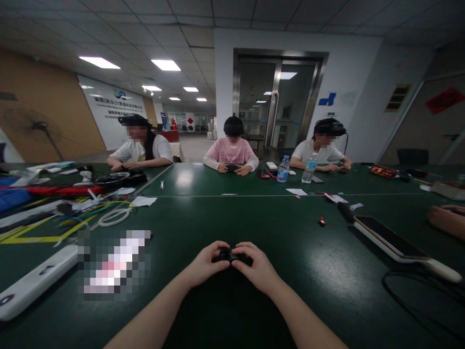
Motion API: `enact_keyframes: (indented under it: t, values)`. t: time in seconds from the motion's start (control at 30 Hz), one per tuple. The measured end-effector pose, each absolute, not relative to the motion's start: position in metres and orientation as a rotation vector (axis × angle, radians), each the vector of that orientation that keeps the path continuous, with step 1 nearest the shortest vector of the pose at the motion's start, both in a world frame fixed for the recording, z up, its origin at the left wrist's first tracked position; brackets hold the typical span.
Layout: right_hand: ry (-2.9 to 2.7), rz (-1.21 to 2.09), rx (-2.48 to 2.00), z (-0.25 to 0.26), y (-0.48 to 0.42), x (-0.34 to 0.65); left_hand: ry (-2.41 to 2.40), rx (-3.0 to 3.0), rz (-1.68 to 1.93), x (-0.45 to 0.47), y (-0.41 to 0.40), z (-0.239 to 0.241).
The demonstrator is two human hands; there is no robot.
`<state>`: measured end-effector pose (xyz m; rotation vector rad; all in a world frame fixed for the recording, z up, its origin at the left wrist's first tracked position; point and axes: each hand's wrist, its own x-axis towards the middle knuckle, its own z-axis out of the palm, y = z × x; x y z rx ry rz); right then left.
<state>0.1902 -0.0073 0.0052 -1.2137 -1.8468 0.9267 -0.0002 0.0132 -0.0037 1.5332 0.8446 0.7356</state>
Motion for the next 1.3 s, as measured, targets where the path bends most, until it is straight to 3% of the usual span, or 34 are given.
enact_keyframes:
  t: [0.77,1.3]
  values:
    - [-1.841,0.918,-1.173,0.001,-0.007,0.188,0.878,1.584,0.732,-0.002,0.013,-0.003]
    - [-1.260,1.192,-1.055,-0.002,0.007,0.202,0.917,1.527,0.738,-0.002,0.013,0.003]
